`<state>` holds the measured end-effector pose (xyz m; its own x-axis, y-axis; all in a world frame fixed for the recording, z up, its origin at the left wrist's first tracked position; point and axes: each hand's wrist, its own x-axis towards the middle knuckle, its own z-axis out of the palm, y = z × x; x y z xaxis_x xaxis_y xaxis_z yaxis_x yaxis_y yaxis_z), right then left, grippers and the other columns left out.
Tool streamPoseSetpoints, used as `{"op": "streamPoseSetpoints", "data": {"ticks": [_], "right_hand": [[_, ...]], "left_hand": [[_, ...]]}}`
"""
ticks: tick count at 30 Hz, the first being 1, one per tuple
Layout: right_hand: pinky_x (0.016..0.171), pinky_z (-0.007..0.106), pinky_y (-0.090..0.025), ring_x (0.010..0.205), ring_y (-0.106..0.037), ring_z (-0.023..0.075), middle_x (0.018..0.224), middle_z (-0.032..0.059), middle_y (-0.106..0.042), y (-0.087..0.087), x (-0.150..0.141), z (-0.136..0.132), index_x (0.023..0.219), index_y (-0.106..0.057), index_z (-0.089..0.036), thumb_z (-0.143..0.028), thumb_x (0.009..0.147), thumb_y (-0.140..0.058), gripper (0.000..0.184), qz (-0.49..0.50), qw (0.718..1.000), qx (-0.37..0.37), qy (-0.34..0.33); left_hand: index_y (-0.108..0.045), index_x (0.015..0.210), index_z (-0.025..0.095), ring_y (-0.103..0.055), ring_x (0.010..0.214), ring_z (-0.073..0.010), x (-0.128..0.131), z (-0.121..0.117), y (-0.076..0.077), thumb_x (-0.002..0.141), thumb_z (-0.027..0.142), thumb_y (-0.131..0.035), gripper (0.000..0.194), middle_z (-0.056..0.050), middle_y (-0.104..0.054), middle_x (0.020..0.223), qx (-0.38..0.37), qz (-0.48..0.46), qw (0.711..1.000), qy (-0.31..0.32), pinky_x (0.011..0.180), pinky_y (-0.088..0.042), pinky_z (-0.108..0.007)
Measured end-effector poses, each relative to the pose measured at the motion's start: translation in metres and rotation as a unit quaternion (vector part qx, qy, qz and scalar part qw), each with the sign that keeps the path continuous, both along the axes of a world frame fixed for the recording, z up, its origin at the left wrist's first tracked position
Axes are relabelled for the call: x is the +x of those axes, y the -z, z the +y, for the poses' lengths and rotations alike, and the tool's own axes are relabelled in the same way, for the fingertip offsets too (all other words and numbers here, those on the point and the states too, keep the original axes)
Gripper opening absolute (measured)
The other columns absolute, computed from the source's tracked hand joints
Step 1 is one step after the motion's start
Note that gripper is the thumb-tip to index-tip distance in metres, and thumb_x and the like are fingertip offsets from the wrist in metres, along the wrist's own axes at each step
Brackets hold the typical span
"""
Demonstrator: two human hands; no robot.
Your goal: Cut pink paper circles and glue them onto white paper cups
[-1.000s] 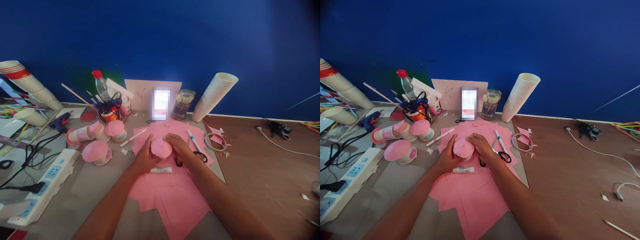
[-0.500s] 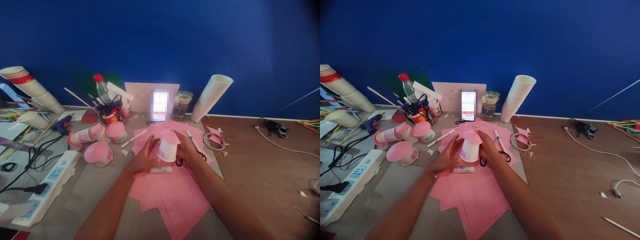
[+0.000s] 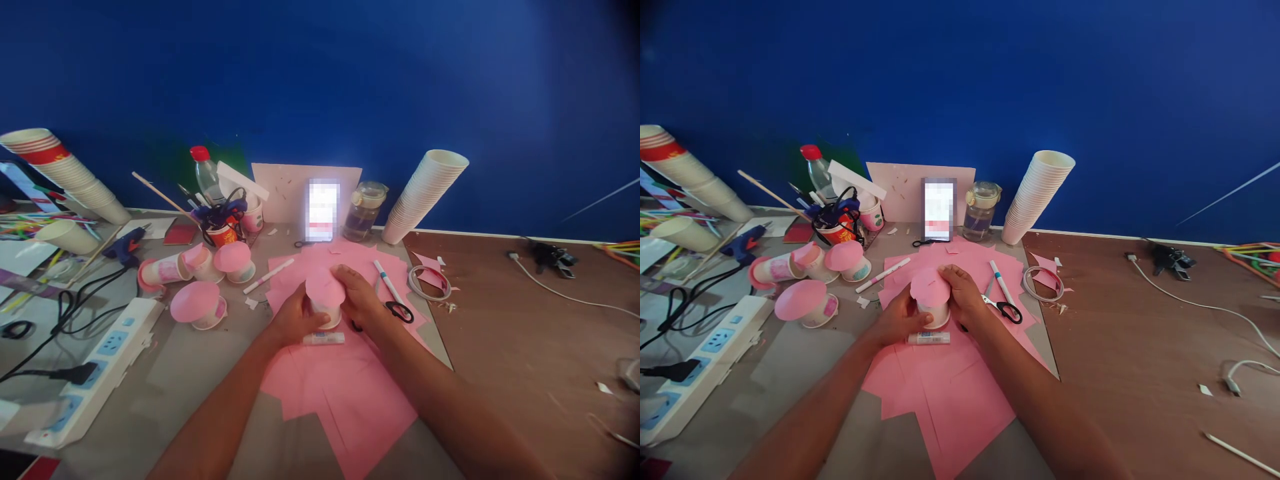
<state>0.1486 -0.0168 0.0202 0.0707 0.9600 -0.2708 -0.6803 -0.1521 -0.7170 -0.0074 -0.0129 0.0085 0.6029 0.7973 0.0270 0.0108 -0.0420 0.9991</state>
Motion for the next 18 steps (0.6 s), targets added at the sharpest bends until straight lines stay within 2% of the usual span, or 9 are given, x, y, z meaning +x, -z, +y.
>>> {"op": "streamPoseSetpoints", "data": {"ticks": [2, 5, 9, 12, 15, 18], "right_hand": [[0.058, 0.025, -0.044, 0.056, -0.053, 0.0121, 0.057, -0.0051, -0.058, 0.001, 0.004, 0.002, 0.064, -0.055, -0.020, -0.031, 0.062, -0.074, 0.023, -0.005, 1.000, 0.006, 0.013], [0.063, 0.030, -0.047, 0.067, -0.060, 0.0174, 0.068, -0.0015, -0.065, 0.000, 0.013, 0.007, 0.074, -0.058, -0.020, -0.039, 0.066, -0.069, 0.023, -0.020, 1.000, 0.011, 0.018], [0.066, 0.032, -0.050, 0.082, -0.062, 0.0213, 0.081, 0.0006, -0.068, 0.002, 0.021, 0.013, 0.080, -0.060, -0.022, -0.041, 0.066, -0.067, 0.024, -0.012, 0.999, 0.017, 0.028], [0.065, 0.032, -0.051, 0.089, -0.060, 0.0216, 0.082, 0.0010, -0.067, 0.009, 0.027, 0.020, 0.077, -0.059, -0.023, -0.041, 0.065, -0.066, 0.023, -0.018, 0.996, 0.020, 0.087], [0.063, 0.030, -0.050, 0.082, -0.059, 0.0186, 0.074, -0.0012, -0.064, 0.016, 0.034, 0.024, 0.072, -0.055, -0.024, -0.041, 0.063, -0.067, 0.023, -0.085, 0.980, 0.013, 0.181], [0.056, 0.027, -0.046, 0.061, -0.054, 0.0127, 0.062, -0.0046, -0.056, 0.020, 0.038, 0.021, 0.070, -0.055, -0.022, -0.042, 0.063, -0.068, 0.024, -0.171, 0.965, 0.009, 0.200]], "left_hand": [[-0.047, 0.122, 0.017, -0.047, 0.117, -0.0274, 0.000, -0.001, -0.001, 0.070, 0.027, -0.069, 0.057, -0.010, -0.054, 0.125, 0.004, 0.025, 1.000, -0.013, 0.100, -0.037, -0.041], [-0.046, 0.120, 0.019, -0.048, 0.116, -0.0268, 0.000, -0.003, -0.004, 0.068, 0.021, -0.067, 0.056, -0.009, -0.054, 0.122, 0.024, 0.051, 0.998, -0.029, 0.099, -0.038, -0.040], [-0.045, 0.119, 0.020, -0.049, 0.114, -0.0253, 0.001, -0.005, -0.003, 0.069, 0.018, -0.064, 0.054, -0.008, -0.054, 0.120, 0.068, 0.058, 0.995, -0.049, 0.098, -0.039, -0.039], [-0.043, 0.121, 0.020, -0.048, 0.115, -0.0242, 0.002, -0.004, 0.002, 0.069, 0.016, -0.063, 0.056, -0.008, -0.052, 0.122, 0.099, 0.049, 0.991, -0.076, 0.100, -0.037, -0.039], [-0.041, 0.121, 0.020, -0.047, 0.116, -0.0238, 0.001, 0.000, 0.008, 0.068, 0.015, -0.062, 0.057, -0.008, -0.052, 0.121, 0.102, 0.040, 0.988, -0.107, 0.101, -0.037, -0.039], [-0.040, 0.121, 0.020, -0.045, 0.118, -0.0240, -0.001, 0.005, 0.012, 0.067, 0.014, -0.062, 0.059, -0.008, -0.050, 0.122, 0.084, 0.013, 0.985, -0.147, 0.102, -0.035, -0.040]]}}
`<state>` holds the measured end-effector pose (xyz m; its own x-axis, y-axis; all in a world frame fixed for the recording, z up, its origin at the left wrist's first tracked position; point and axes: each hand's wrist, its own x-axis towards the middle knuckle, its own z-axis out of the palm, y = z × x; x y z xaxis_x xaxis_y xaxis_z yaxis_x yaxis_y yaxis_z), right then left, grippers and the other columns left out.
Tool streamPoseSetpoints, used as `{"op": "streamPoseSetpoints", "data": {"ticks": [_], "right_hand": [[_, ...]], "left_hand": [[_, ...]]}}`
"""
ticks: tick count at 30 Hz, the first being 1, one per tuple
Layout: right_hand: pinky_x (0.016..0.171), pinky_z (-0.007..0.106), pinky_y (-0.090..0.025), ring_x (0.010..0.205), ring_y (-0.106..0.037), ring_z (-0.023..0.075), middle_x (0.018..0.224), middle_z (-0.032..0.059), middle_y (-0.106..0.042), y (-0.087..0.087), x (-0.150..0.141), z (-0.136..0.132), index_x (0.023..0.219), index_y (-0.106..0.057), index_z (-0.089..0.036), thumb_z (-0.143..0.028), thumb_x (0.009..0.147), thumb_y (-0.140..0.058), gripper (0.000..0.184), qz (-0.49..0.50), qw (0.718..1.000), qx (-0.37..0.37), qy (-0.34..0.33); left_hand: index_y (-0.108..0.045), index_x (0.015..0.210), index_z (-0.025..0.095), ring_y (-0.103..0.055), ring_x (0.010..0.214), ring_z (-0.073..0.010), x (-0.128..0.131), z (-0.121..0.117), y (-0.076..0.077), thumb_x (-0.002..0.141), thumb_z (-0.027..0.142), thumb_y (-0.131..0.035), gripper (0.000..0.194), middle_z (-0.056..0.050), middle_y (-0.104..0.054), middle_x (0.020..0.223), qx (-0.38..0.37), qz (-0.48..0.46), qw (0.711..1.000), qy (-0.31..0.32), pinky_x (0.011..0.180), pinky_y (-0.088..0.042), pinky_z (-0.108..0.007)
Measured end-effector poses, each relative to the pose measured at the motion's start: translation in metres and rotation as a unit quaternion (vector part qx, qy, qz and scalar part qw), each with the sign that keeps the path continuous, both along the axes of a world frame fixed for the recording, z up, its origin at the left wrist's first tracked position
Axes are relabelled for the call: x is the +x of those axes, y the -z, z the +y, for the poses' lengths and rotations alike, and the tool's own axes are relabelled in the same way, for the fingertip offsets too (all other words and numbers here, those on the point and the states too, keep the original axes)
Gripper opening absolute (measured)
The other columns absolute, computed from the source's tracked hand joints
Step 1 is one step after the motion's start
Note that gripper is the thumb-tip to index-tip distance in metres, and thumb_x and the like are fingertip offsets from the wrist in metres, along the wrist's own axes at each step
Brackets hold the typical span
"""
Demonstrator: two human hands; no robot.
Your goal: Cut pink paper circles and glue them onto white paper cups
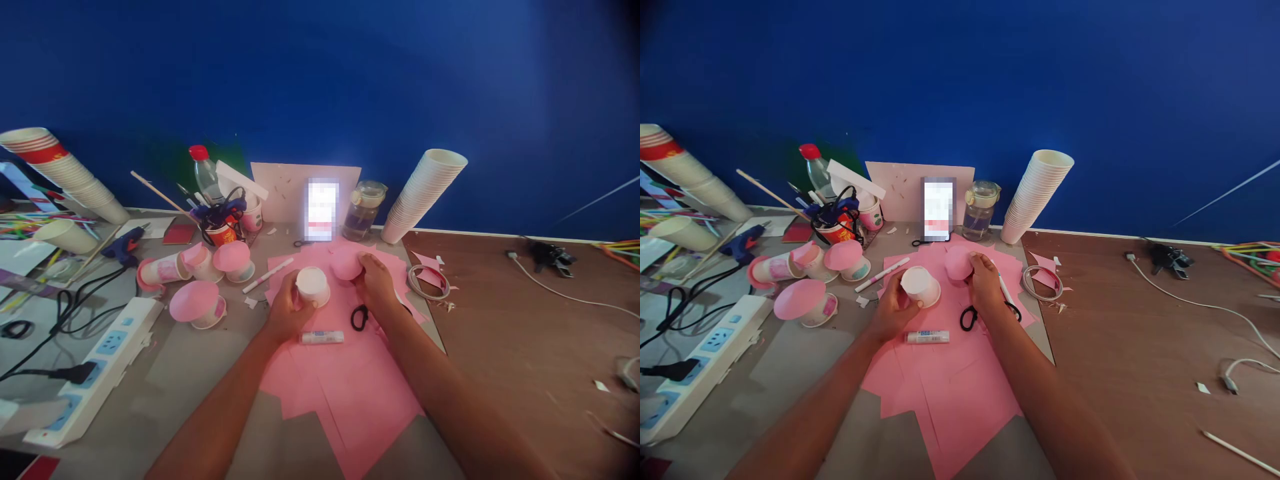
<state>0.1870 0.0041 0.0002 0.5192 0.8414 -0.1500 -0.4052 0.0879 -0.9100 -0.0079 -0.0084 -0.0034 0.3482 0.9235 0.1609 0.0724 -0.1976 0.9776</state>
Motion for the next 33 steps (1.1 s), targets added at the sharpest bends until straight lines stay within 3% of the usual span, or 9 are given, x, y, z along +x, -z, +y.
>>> {"op": "streamPoseSetpoints", "data": {"ticks": [4, 13, 15, 17, 19, 21, 23, 26, 33], "right_hand": [[0.048, 0.023, -0.038, 0.049, -0.044, 0.0083, 0.059, -0.0063, -0.053, 0.002, 0.003, -0.006, 0.075, -0.061, -0.020, -0.040, 0.062, -0.070, 0.026, -0.072, 0.997, -0.012, -0.026], [0.056, 0.026, -0.039, 0.059, -0.045, 0.0130, 0.065, -0.0023, -0.052, 0.000, 0.000, -0.011, 0.077, -0.062, -0.021, -0.036, 0.072, -0.063, 0.016, -0.181, 0.983, 0.017, -0.037], [0.062, 0.029, -0.041, 0.068, -0.048, 0.0165, 0.073, 0.0007, -0.054, -0.004, -0.001, -0.016, 0.079, -0.062, -0.022, -0.034, 0.074, -0.060, 0.012, -0.265, 0.963, 0.049, -0.004], [0.073, 0.036, -0.041, 0.081, -0.050, 0.0208, 0.083, 0.0049, -0.055, -0.007, -0.002, -0.020, 0.080, -0.064, -0.023, -0.030, 0.078, -0.057, 0.010, -0.421, 0.902, 0.090, 0.023], [0.080, 0.040, -0.037, 0.088, -0.050, 0.0233, 0.090, 0.0075, -0.055, -0.008, -0.005, -0.024, 0.081, -0.066, -0.024, -0.025, 0.081, -0.054, 0.012, -0.580, 0.807, 0.108, 0.020], [0.083, 0.042, -0.033, 0.094, -0.048, 0.0246, 0.096, 0.0079, -0.057, -0.007, -0.008, -0.026, 0.081, -0.068, -0.025, -0.021, 0.082, -0.053, 0.015, -0.675, 0.731, 0.103, -0.011], [0.086, 0.043, -0.030, 0.102, -0.045, 0.0265, 0.104, 0.0068, -0.058, -0.004, -0.011, -0.027, 0.083, -0.068, -0.027, -0.022, 0.080, -0.056, 0.014, -0.715, 0.690, 0.103, -0.043], [0.089, 0.045, -0.028, 0.104, -0.046, 0.0273, 0.103, 0.0057, -0.060, -0.003, -0.011, -0.027, 0.087, -0.068, -0.026, -0.027, 0.075, -0.061, 0.013, -0.703, 0.702, 0.098, -0.058], [0.080, 0.038, -0.040, 0.081, -0.054, 0.0209, 0.084, 0.0059, -0.058, -0.016, 0.000, -0.022, 0.082, -0.065, -0.021, -0.019, 0.077, -0.049, 0.017, -0.568, 0.819, 0.082, -0.007]], "left_hand": [[-0.037, 0.124, 0.020, -0.045, 0.119, -0.0248, -0.001, 0.003, -0.002, 0.068, 0.015, -0.060, 0.061, -0.009, -0.048, 0.124, -0.022, -0.032, 0.999, -0.010, 0.103, -0.034, -0.042], [-0.033, 0.130, 0.021, -0.042, 0.123, -0.0245, -0.001, 0.001, -0.001, 0.069, 0.015, -0.057, 0.066, -0.009, -0.046, 0.128, -0.010, -0.041, 0.999, 0.010, 0.106, -0.032, -0.042], [-0.033, 0.130, 0.021, -0.042, 0.122, -0.0245, 0.000, 0.002, 0.000, 0.070, 0.015, -0.057, 0.065, -0.009, -0.046, 0.128, 0.000, -0.038, 0.999, 0.006, 0.106, -0.032, -0.043], [-0.034, 0.130, 0.020, -0.041, 0.123, -0.0244, 0.000, 0.002, 0.001, 0.070, 0.014, -0.057, 0.065, -0.009, -0.046, 0.128, 0.015, -0.031, 0.999, -0.006, 0.106, -0.031, -0.042], [-0.035, 0.129, 0.020, -0.041, 0.124, -0.0244, 0.000, 0.002, 0.002, 0.069, 0.014, -0.057, 0.064, -0.009, -0.045, 0.129, 0.032, -0.017, 0.999, -0.020, 0.106, -0.031, -0.042], [-0.036, 0.127, 0.021, -0.041, 0.123, -0.0243, 0.001, 0.002, 0.003, 0.068, 0.013, -0.057, 0.063, -0.008, -0.045, 0.128, 0.045, -0.007, 0.999, -0.030, 0.107, -0.030, -0.041], [-0.038, 0.126, 0.022, -0.041, 0.122, -0.0242, 0.002, 0.002, 0.003, 0.068, 0.012, -0.057, 0.062, -0.007, -0.046, 0.126, 0.050, -0.004, 0.998, -0.027, 0.106, -0.031, -0.042], [-0.039, 0.125, 0.021, -0.042, 0.122, -0.0247, 0.003, 0.003, 0.004, 0.066, 0.011, -0.056, 0.062, -0.007, -0.048, 0.124, 0.041, -0.003, 0.999, -0.019, 0.106, -0.031, -0.042], [-0.036, 0.126, 0.020, -0.041, 0.123, -0.0254, 0.000, 0.008, 0.014, 0.061, 0.008, -0.054, 0.068, -0.008, -0.047, 0.126, 0.042, 0.003, 0.999, -0.017, 0.107, -0.029, -0.044]]}}
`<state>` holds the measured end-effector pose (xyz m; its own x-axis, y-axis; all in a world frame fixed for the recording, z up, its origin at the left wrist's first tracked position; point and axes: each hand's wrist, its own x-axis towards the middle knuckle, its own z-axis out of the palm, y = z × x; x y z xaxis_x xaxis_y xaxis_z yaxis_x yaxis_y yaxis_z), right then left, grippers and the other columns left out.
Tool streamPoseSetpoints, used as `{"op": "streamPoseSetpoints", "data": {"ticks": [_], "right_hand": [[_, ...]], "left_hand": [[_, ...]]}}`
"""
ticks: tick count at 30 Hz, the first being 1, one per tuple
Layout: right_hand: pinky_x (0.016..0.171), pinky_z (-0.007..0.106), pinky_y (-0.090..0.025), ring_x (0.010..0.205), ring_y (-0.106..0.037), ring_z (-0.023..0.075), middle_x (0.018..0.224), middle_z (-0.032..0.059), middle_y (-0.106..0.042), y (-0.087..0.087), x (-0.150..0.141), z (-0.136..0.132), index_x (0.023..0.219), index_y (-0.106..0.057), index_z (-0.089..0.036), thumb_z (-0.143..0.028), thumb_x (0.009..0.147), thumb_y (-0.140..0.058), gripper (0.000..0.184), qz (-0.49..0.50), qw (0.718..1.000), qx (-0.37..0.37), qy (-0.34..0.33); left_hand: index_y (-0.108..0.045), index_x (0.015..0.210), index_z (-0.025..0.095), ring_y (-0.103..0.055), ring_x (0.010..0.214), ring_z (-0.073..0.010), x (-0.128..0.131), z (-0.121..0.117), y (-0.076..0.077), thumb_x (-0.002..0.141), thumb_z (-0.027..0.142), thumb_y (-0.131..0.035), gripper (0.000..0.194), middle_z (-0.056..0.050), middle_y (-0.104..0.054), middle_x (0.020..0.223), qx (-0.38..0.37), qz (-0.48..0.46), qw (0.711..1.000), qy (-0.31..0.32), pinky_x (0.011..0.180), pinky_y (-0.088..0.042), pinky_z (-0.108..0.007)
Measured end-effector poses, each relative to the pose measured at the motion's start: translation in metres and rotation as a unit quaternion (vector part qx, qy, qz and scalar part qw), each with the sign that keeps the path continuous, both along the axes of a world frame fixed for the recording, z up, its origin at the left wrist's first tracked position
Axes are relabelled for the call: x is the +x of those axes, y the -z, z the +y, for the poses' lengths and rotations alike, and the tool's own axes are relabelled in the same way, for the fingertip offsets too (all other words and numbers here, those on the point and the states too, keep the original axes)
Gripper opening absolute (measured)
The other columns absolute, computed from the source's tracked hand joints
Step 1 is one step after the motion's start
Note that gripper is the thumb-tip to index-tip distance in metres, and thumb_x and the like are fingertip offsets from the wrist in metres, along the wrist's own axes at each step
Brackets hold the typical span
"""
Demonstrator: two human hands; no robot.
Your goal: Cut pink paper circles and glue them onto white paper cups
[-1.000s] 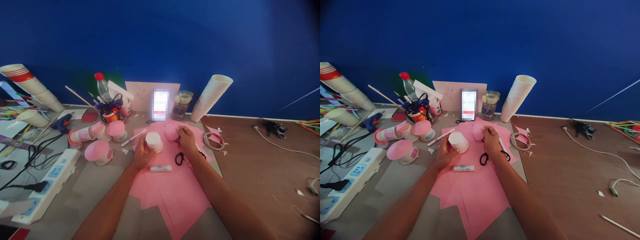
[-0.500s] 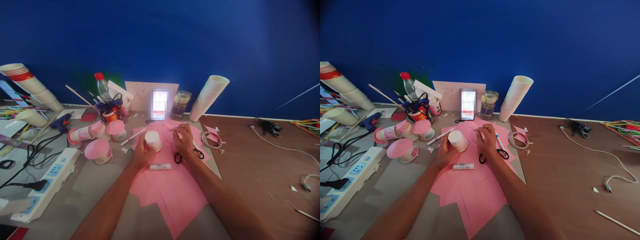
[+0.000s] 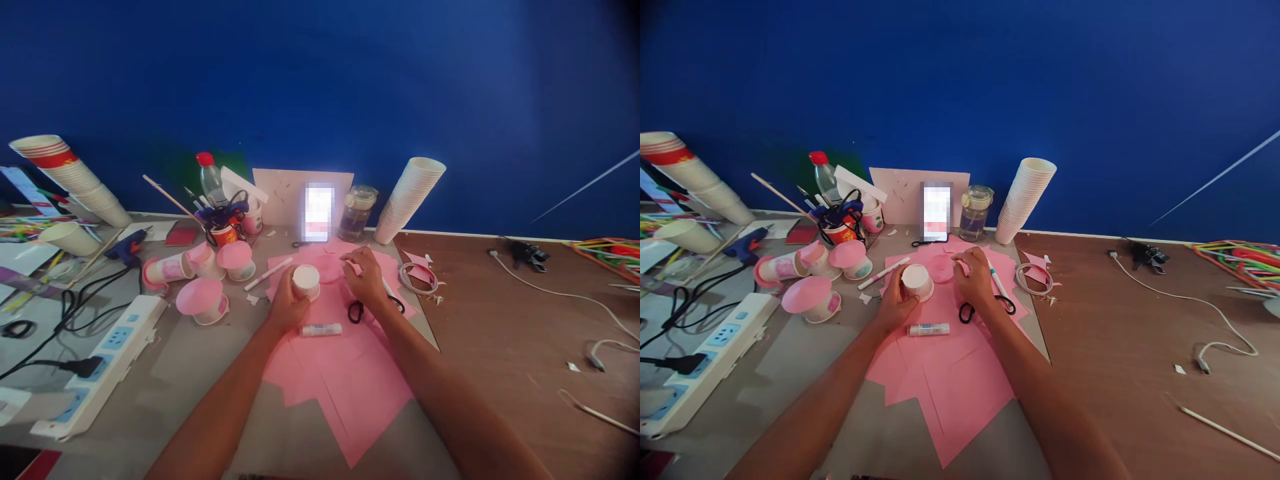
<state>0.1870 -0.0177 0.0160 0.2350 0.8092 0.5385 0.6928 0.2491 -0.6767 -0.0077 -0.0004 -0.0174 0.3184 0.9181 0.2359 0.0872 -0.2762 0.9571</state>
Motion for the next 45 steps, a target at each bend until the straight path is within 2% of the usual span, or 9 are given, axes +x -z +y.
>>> {"op": "streamPoseSetpoints", "data": {"ticks": [9, 17, 21, 25, 29, 32, 36, 40, 45], "right_hand": [[0.069, 0.031, -0.042, 0.076, -0.056, 0.0177, 0.083, 0.0020, -0.063, -0.034, -0.004, -0.025, 0.083, -0.067, -0.024, -0.025, 0.080, -0.052, 0.015, 0.116, 0.973, -0.134, -0.151], [0.075, 0.034, -0.043, 0.089, -0.053, 0.0220, 0.093, 0.0065, -0.058, -0.038, -0.029, -0.084, 0.100, -0.064, -0.022, -0.026, 0.072, -0.066, 0.029, -0.166, 0.926, -0.241, -0.237], [0.072, 0.035, -0.041, 0.081, -0.051, 0.0217, 0.086, 0.0070, -0.057, -0.025, -0.044, -0.090, 0.081, -0.065, -0.020, -0.018, 0.073, -0.062, 0.009, -0.273, 0.912, -0.239, -0.193], [0.074, 0.034, -0.039, 0.082, -0.051, 0.0208, 0.083, 0.0068, -0.057, -0.023, -0.043, -0.087, 0.079, -0.063, -0.017, -0.012, 0.075, -0.055, 0.010, -0.273, 0.916, -0.219, -0.195], [0.070, 0.030, -0.041, 0.078, -0.052, 0.0177, 0.084, 0.0050, -0.059, -0.033, -0.027, -0.086, 0.086, -0.061, -0.017, -0.010, 0.075, -0.051, 0.016, -0.170, 0.944, -0.208, -0.191], [0.063, 0.028, -0.041, 0.070, -0.054, 0.0152, 0.079, 0.0017, -0.059, -0.041, -0.014, -0.082, 0.091, -0.060, -0.019, -0.017, 0.079, -0.051, 0.015, -0.022, 0.954, -0.239, -0.182], [0.054, 0.024, -0.041, 0.056, -0.052, 0.0107, 0.069, -0.0023, -0.055, -0.042, -0.005, -0.070, 0.091, -0.057, -0.019, -0.029, 0.084, -0.051, 0.014, 0.165, 0.929, -0.257, -0.209], [0.043, 0.021, -0.037, 0.047, -0.047, 0.0076, 0.066, -0.0041, -0.050, -0.033, -0.004, -0.059, 0.091, -0.058, -0.018, -0.036, 0.080, -0.056, 0.021, 0.298, 0.908, -0.221, -0.195], [0.041, 0.019, -0.034, 0.046, -0.043, 0.0067, 0.062, -0.0045, -0.049, -0.025, -0.003, -0.059, 0.090, -0.062, -0.018, -0.034, 0.074, -0.065, 0.023, 0.377, 0.863, -0.219, -0.255]], "left_hand": [[-0.026, 0.136, 0.019, -0.026, 0.135, -0.0271, -0.002, 0.002, 0.006, 0.059, 0.005, -0.052, 0.082, -0.011, -0.033, 0.141, -0.006, -0.003, 1.000, 0.011, 0.112, -0.016, -0.045], [-0.032, 0.132, 0.020, -0.028, 0.133, -0.0266, -0.003, -0.001, -0.003, 0.058, 0.006, -0.053, 0.078, -0.010, -0.037, 0.136, -0.007, -0.040, 0.999, 0.003, 0.111, -0.018, -0.044], [-0.035, 0.129, 0.020, -0.030, 0.130, -0.0269, -0.004, -0.002, -0.008, 0.058, 0.007, -0.054, 0.075, -0.009, -0.039, 0.134, -0.013, -0.044, 0.999, -0.009, 0.110, -0.020, -0.045], [-0.037, 0.128, 0.019, -0.030, 0.130, -0.0270, -0.007, -0.003, -0.009, 0.059, 0.010, -0.055, 0.073, -0.010, -0.038, 0.135, -0.008, -0.044, 0.999, -0.017, 0.110, -0.018, -0.044], [-0.042, 0.126, 0.022, -0.033, 0.128, -0.0261, -0.010, -0.005, -0.014, 0.069, 0.019, -0.055, 0.059, -0.008, -0.042, 0.133, 0.030, -0.096, 0.994, -0.029, 0.108, -0.025, -0.043], [-0.047, 0.121, 0.021, -0.042, 0.121, -0.0247, -0.012, -0.008, -0.021, 0.079, 0.029, -0.049, 0.042, -0.008, -0.048, 0.126, 0.101, -0.131, 0.980, -0.106, 0.104, -0.030, -0.042], [-0.049, 0.117, 0.019, -0.046, 0.114, -0.0243, -0.011, -0.012, -0.027, 0.085, 0.039, -0.045, 0.039, -0.010, -0.052, 0.118, 0.208, -0.094, 0.960, -0.160, 0.100, -0.034, -0.042], [-0.045, 0.120, 0.017, -0.047, 0.114, -0.0260, -0.009, -0.017, -0.029, 0.082, 0.042, -0.050, 0.045, -0.013, -0.050, 0.118, 0.304, -0.032, 0.939, -0.159, 0.099, -0.036, -0.046], [-0.043, 0.124, 0.016, -0.050, 0.108, -0.0276, -0.005, -0.030, -0.034, 0.078, 0.036, -0.058, 0.052, -0.015, -0.050, 0.114, 0.437, 0.050, 0.890, -0.118, 0.090, -0.043, -0.046]]}}
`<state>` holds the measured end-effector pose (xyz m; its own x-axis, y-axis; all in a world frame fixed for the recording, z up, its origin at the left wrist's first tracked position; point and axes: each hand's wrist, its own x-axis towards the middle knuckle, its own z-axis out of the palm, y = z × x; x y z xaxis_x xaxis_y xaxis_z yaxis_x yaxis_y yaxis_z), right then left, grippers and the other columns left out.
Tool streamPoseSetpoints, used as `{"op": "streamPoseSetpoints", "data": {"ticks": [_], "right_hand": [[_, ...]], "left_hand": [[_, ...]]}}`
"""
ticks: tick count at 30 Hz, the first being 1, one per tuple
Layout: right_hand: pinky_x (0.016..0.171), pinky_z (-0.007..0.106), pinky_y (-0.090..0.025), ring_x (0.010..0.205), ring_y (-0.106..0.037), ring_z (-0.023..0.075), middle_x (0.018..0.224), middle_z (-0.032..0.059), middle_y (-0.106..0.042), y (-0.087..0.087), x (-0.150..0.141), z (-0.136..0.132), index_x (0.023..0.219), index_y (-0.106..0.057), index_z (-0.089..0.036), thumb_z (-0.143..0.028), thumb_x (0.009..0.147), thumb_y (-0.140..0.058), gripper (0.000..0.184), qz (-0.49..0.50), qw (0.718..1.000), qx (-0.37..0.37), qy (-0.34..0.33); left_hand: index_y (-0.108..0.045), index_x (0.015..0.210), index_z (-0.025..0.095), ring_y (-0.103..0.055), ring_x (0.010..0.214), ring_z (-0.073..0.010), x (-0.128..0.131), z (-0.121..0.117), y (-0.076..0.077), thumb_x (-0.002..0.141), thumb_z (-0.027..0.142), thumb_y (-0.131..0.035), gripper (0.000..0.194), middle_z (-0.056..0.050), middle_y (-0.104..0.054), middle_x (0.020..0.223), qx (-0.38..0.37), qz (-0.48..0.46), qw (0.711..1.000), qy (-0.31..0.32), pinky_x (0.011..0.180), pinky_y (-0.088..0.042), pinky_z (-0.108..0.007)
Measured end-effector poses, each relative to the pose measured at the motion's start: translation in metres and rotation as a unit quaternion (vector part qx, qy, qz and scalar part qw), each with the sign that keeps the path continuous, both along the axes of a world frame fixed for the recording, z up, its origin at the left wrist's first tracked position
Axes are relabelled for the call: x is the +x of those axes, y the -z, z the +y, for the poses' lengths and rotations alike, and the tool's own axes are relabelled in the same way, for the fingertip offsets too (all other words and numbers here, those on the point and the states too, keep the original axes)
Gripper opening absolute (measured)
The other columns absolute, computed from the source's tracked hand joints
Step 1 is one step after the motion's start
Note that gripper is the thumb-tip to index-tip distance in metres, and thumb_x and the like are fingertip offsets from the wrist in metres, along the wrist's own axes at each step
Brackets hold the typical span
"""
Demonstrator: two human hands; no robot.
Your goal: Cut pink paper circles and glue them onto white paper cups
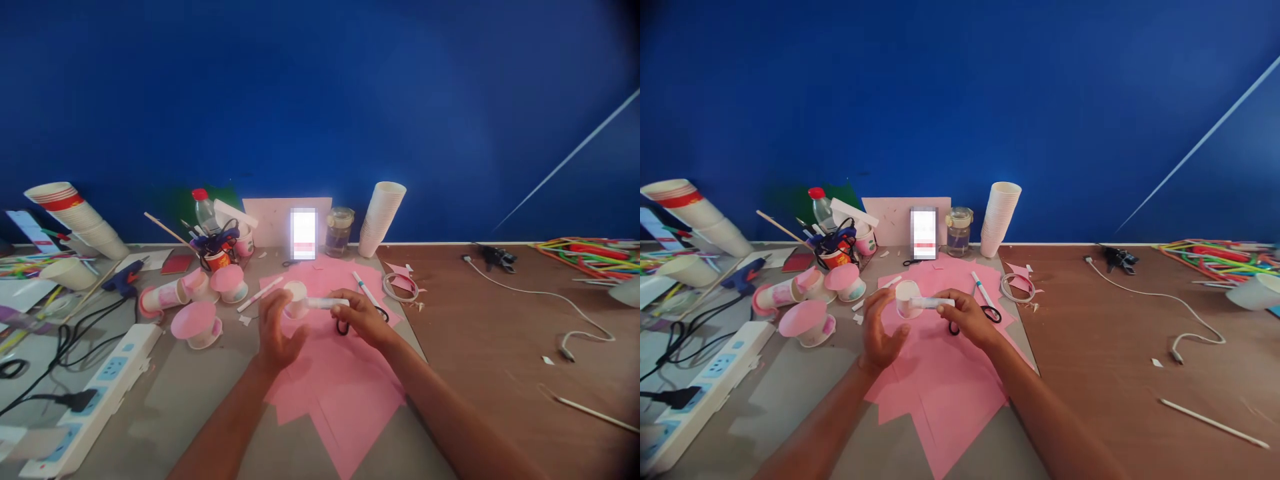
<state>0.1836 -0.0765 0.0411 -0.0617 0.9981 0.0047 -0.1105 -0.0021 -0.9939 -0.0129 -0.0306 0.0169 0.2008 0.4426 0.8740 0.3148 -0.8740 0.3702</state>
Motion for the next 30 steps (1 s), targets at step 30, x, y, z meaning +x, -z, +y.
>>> {"op": "streamPoseSetpoints", "data": {"ticks": [30], "right_hand": [[0.044, 0.021, -0.021, 0.051, -0.035, 0.0086, 0.054, -0.0048, -0.041, 0.012, -0.006, 0.002, 0.084, -0.063, -0.017, -0.045, 0.078, -0.062, 0.029, 0.137, 0.990, -0.001, -0.035]], "left_hand": [[-0.051, 0.076, 0.018, -0.042, 0.051, -0.0145, 0.005, -0.008, -0.014, 0.087, 0.033, -0.045, 0.020, 0.000, -0.046, 0.054, 0.035, 0.179, 0.983, -0.005, 0.052, -0.033, -0.027]]}}
